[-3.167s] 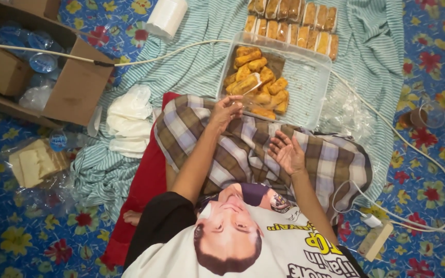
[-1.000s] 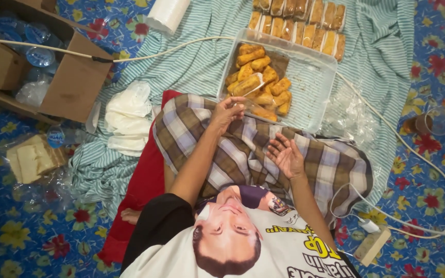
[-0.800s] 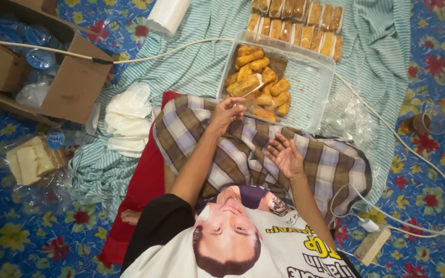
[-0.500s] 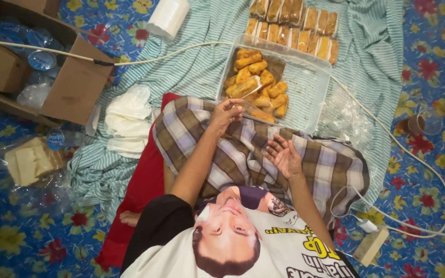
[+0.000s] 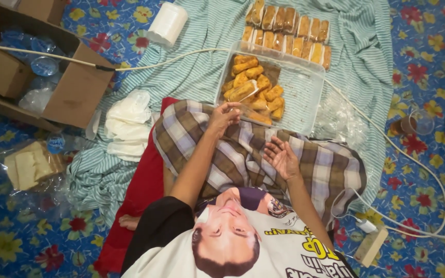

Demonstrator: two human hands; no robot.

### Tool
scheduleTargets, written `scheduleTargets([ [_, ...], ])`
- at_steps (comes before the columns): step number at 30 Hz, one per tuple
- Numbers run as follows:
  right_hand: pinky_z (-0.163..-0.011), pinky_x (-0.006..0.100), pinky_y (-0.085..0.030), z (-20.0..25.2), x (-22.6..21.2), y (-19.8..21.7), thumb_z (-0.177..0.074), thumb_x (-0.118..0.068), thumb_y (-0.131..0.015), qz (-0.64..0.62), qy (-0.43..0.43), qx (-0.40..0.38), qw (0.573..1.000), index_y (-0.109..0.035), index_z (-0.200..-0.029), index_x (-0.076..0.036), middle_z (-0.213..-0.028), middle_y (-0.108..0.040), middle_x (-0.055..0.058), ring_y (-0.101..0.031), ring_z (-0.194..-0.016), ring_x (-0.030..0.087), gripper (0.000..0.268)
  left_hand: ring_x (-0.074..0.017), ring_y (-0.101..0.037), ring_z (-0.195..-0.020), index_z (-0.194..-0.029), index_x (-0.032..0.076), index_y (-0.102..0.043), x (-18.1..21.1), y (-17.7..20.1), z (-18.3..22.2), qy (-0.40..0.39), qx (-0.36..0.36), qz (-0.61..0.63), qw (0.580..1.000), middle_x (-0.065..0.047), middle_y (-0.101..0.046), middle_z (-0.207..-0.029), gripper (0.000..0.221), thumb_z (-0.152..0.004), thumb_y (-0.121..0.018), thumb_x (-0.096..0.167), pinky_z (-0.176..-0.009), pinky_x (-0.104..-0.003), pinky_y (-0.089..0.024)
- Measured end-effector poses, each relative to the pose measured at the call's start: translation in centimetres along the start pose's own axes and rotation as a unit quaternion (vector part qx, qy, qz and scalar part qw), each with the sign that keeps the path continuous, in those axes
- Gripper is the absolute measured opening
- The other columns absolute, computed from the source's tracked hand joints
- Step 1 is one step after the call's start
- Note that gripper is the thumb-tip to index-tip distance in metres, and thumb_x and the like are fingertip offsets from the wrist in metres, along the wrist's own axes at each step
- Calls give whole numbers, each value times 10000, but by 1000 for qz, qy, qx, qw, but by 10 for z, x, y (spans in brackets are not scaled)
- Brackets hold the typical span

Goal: The person is individually packaging fried snacks into small plastic bags while sitting on the floor.

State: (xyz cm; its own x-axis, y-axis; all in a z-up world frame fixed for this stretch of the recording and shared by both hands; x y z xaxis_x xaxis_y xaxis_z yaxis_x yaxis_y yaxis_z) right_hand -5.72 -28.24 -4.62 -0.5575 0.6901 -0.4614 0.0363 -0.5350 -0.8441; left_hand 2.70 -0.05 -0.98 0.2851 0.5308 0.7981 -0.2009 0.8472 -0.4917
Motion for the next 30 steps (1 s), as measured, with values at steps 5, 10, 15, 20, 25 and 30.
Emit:
scheduleTargets([
  [5, -1004, 531, -541, 0, 0, 5, -1033, -498, -484, 11, -8, 13, 1000, -553, -1430, -125, -1261, -698, 178, -685, -1161, 355, 548, -193, -751, -683, -1220, 66, -724, -3, 1, -3, 0, 0, 4, 1000, -70, -675, -835, 377, -851, -800, 54, -633, -309, -668],
  [10, -1002, 527, -546, 1, 0, 5, -1029, -503, -487, 17, -12, 20, 1000, -556, -1427, -133, -1265, -697, 173, -686, -1158, 350, 547, -194, -754, -675, -1221, 77, -725, -11, 6, -10, 1, 0, 5, 1000, -79, -686, -828, 382, -848, -804, 56, -625, -316, -670],
  [15, -996, 520, -547, 1, 0, 2, -1037, -497, -479, 19, -5, 20, 1000, -558, -1427, -125, -1256, -699, 172, -689, -1154, 345, 545, -182, -748, -678, -1213, 61, -723, -4, 1, -4, 0, -4, 5, 1000, -79, -684, -828, 370, -851, -797, 64, -623, -298, -663],
  [20, -1010, 530, -536, 1, -1, -2, -1040, -489, -473, 9, -10, 14, 1000, -553, -1430, -123, -1271, -691, 177, -680, -1167, 352, 541, -180, -750, -680, -1201, 65, -731, -7, 2, -7, 0, -6, -3, 1000, -79, -687, -840, 362, -846, -804, 71, -621, -294, -663],
  [25, -1015, 539, -530, 1, -1, 2, -1047, -498, -449, -3, -15, 9, 1000, -540, -1441, -119, -1284, -685, 181, -674, -1177, 356, 553, -183, -747, -677, -1196, 51, -734, -3, -1, -2, -3, -4, -2, 1000, -71, -680, -841, 347, -853, -787, 59, -622, -286, -654],
  [30, -1053, 507, -512, -4, -7, -12, -1033, -470, -484, -25, 24, -18, 999, -475, -1487, -43, -1324, -657, 215, -657, -1202, 357, 624, -174, -749, -702, -1225, 48, -719, 8, -19, 11, 10, -34, 16, 999, -67, -694, -883, 383, -851, -802, 59, -644, -276, -660],
])
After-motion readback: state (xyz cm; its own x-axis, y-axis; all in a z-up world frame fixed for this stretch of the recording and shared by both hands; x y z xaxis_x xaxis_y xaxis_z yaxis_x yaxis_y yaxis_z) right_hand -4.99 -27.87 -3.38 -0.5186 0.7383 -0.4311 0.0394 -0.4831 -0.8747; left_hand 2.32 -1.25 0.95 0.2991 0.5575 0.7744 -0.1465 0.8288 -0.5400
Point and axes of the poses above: each hand's wrist, its own z-axis away from the middle knuckle, its own y-axis out of the back of the hand, x = y × z, the point moved 3 cm from there along -z, towards the middle knuckle
